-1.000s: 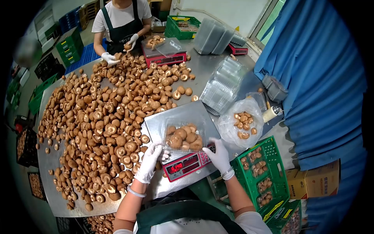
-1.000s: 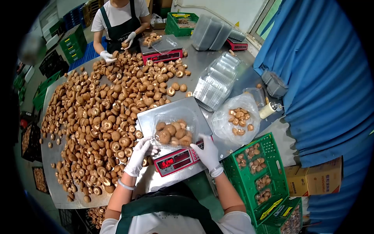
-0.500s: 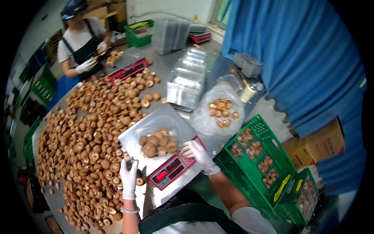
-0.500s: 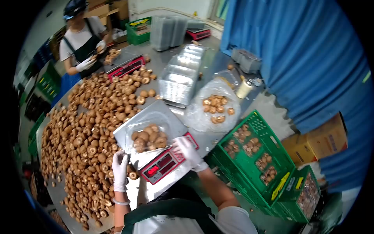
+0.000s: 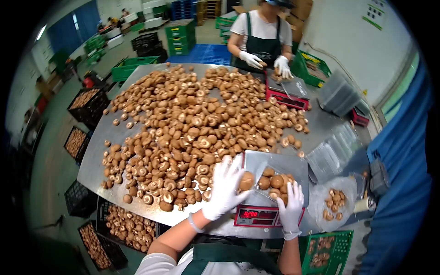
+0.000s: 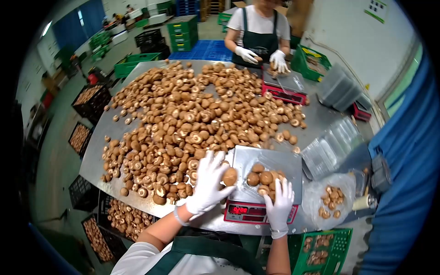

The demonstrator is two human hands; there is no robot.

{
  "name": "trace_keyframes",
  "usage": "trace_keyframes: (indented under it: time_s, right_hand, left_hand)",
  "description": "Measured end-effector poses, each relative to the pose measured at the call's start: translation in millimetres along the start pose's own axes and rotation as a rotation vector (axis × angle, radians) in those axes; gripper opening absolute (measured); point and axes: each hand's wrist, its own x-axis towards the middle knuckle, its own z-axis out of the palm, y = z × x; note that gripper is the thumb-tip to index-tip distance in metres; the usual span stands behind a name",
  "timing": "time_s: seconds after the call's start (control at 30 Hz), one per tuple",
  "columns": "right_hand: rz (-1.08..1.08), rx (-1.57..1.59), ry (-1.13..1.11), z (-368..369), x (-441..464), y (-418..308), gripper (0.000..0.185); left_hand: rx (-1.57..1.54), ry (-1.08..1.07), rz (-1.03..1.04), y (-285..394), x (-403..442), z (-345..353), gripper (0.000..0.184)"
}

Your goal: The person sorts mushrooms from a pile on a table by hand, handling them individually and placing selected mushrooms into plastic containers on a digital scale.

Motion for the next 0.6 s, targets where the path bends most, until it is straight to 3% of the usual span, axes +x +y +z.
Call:
trace_keyframes:
  time_s: [0.07, 0.2, 0.27, 0.37, 0.47, 0.6]
  right_hand:
    - [0.028, 0.020, 0.020, -2, -1, 2, 0.062]
    - [0.060, 0.060, 0.024, -6, 4, -1, 0.055]
    - [0.056, 0.060, 0.026, -7, 9, -7, 0.052]
    - [0.033, 0.100, 0.034, -8, 21, -29, 0.048]
    - [-0.003, 0.103, 0.025, -3, 32, -47, 0.047]
    - [-0.071, 0.115, -0.014, 9, 38, -78, 0.046]
  left_hand:
    - [0.138, 0.090, -0.171, -30, -23, -43, 0.060]
    - [0.405, 0.466, -0.479, -123, -130, -106, 0.057]
    - [0.627, 0.471, -0.739, -156, -187, -139, 0.060]
    - [0.717, 0.472, -1.029, -177, -238, -169, 0.076]
    - [0.738, 0.466, -0.940, -191, -214, -182, 0.080]
    - [0.655, 0.525, -0.713, -253, -145, -166, 0.066]
